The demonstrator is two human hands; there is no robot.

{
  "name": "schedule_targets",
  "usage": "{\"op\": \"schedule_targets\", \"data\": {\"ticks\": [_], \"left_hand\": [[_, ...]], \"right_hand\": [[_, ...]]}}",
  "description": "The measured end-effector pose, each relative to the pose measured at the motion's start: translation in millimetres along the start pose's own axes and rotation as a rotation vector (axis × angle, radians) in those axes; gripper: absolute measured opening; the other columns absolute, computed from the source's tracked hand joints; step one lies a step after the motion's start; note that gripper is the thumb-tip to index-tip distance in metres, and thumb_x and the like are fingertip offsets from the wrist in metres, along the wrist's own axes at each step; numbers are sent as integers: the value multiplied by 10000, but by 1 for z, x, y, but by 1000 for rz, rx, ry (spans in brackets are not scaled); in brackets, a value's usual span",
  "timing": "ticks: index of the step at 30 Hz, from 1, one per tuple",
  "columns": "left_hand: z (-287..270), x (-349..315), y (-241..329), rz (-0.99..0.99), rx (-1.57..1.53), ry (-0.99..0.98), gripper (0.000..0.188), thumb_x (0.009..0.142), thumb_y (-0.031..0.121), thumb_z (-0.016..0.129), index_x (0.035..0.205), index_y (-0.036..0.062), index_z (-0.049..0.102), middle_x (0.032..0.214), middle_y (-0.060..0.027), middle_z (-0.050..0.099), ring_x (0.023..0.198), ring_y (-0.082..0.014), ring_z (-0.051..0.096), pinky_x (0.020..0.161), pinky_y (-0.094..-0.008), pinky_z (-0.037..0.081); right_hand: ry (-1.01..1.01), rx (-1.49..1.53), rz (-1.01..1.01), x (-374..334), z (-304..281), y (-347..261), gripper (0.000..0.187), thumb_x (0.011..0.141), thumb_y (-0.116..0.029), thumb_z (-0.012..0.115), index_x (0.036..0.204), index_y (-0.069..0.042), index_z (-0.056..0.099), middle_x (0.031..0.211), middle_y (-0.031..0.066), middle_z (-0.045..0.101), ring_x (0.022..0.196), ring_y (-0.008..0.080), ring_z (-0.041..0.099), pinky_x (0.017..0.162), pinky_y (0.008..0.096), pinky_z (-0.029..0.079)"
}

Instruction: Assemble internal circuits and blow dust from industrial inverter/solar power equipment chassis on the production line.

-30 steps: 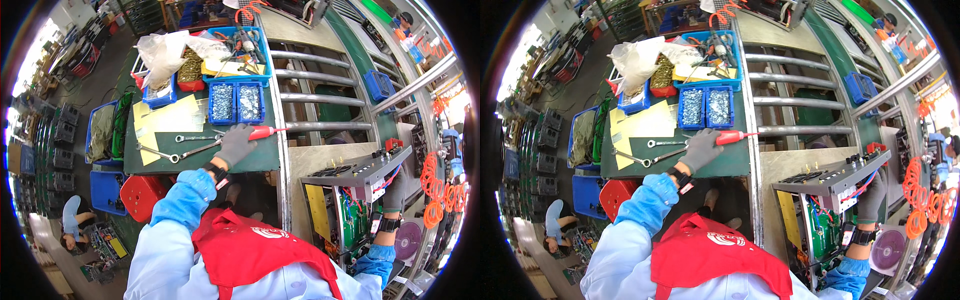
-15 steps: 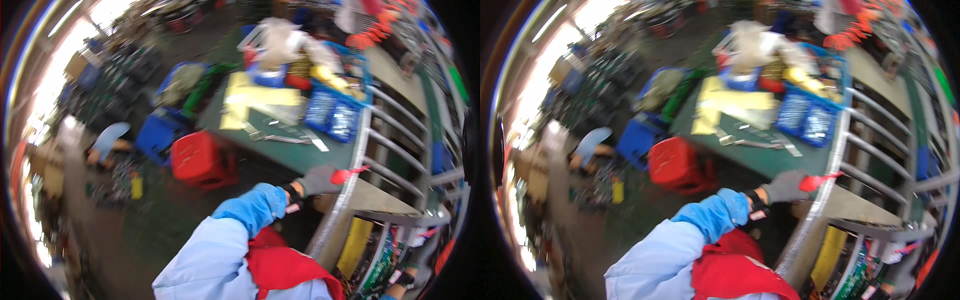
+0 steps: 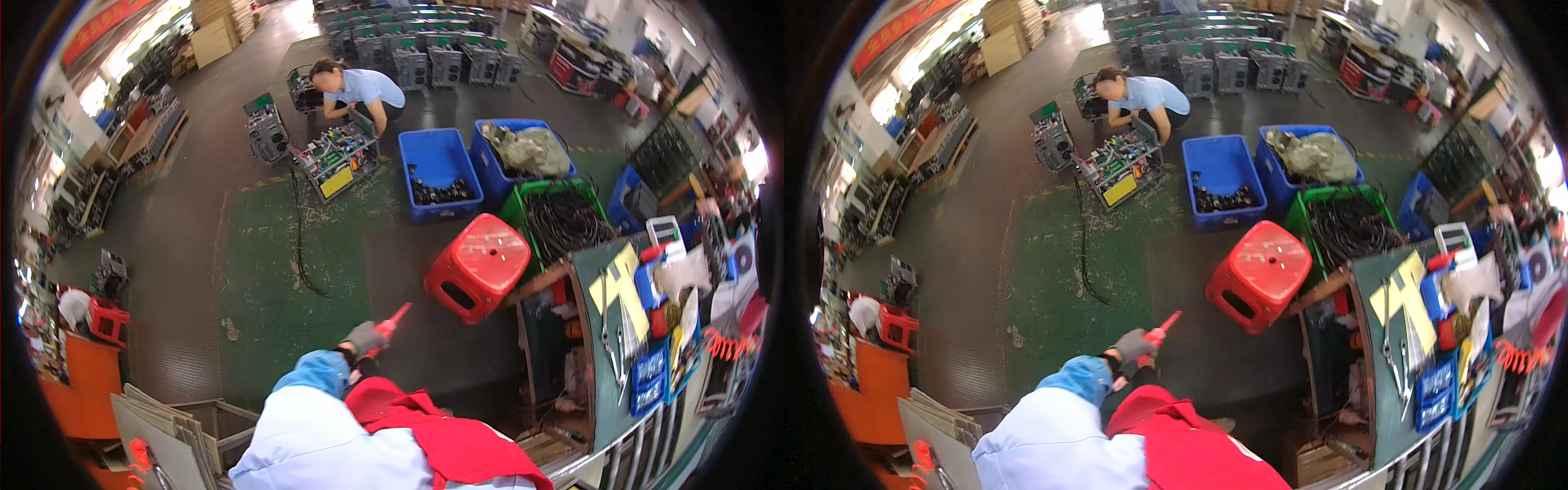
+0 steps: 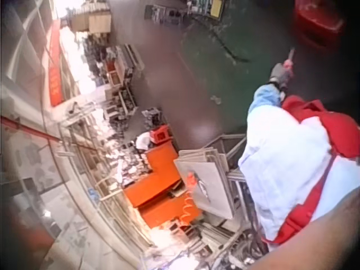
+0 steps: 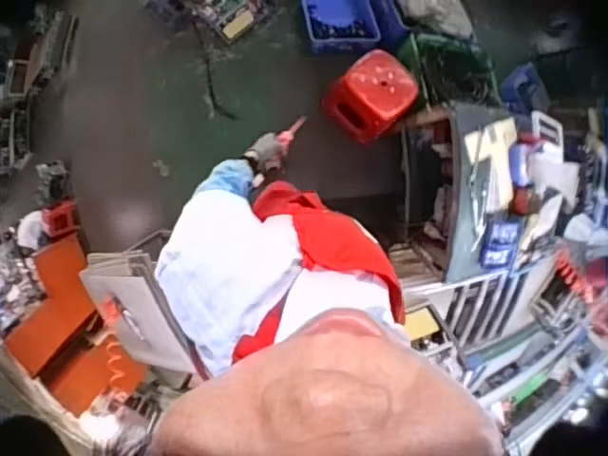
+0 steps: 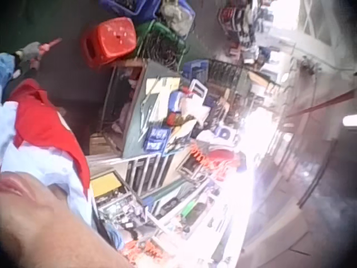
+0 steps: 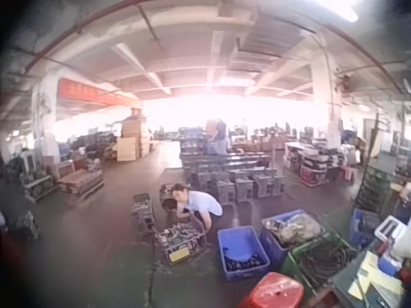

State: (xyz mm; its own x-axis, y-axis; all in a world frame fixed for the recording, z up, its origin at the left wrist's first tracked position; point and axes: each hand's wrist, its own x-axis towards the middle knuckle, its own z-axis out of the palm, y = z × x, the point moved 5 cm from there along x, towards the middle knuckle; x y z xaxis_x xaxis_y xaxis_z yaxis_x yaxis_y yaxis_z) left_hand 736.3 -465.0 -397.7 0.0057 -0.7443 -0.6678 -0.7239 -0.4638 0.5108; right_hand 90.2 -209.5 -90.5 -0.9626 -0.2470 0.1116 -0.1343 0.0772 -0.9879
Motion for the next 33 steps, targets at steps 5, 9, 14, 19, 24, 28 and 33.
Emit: {"op": "schedule_targets", "data": {"ticks": [5, 9, 14, 19, 24, 28, 33], "left_hand": [[-105, 24, -106, -218, -751, 35, 430, 632, 90, 736, 1032, -3, 609, 889, -109, 649, 776, -231, 652, 713, -383, 536], [-188, 46, -118, -107, -1002, -24, 449, 672, 65, 728, 1090, 0, 576, 941, -80, 627, 846, -213, 634, 765, -367, 535], [-315, 68, -76, 160, -1578, -187, 467, 762, 101, 707, 1197, 26, 556, 1068, -67, 626, 973, -221, 621, 913, -360, 499], [-407, 134, -34, 357, -1789, -258, 421, 857, 143, 644, 1250, 36, 537, 1154, -74, 606, 1051, -220, 605, 952, -367, 482], [-496, 241, -43, 451, -1518, -121, 536, 930, 230, 615, 1393, 17, 448, 1268, -85, 562, 1163, -187, 548, 1014, -346, 437], [-579, 314, -47, 346, -1641, -72, 467, 976, 361, 593, 1313, 47, 512, 1222, -89, 594, 1124, -197, 588, 993, -360, 470], [-657, 365, -56, 241, -1524, 35, 506, 977, 391, 594, 1318, 26, 515, 1206, -87, 607, 1080, -187, 603, 952, -335, 486]], "right_hand": [[-238, 33, 66, -88, 204, -24, 163, 979, -175, 492, 1079, -64, 559, 1046, 74, 618, 890, 172, 609, 772, 312, 506], [-560, -184, 351, -222, 394, 11, 117, 970, -138, 508, 1025, -61, 575, 1001, 78, 630, 839, 170, 622, 728, 306, 519], [-1687, -399, 851, -526, 631, 64, 413, 976, -331, 581, 1244, -18, 558, 1054, 117, 633, 900, 227, 650, 844, 378, 542], [-2214, -114, 780, -671, 775, 20, 660, 931, -420, 634, 1416, -18, 436, 1262, 99, 578, 1123, 216, 581, 923, 359, 512], [-2238, -370, 745, -713, 930, 17, 684, 909, -418, 655, 1388, 25, 449, 1250, 121, 573, 1099, 191, 579, 878, 317, 520], [-2333, -464, 708, -745, 1052, 6, 605, 915, -385, 643, 1345, 14, 496, 1176, 101, 601, 1039, 173, 605, 820, 303, 547], [-2342, -561, 758, -783, 1146, -5, 506, 916, -332, 633, 1278, 5, 525, 1162, 94, 593, 1030, 177, 609, 809, 313, 562]]}}
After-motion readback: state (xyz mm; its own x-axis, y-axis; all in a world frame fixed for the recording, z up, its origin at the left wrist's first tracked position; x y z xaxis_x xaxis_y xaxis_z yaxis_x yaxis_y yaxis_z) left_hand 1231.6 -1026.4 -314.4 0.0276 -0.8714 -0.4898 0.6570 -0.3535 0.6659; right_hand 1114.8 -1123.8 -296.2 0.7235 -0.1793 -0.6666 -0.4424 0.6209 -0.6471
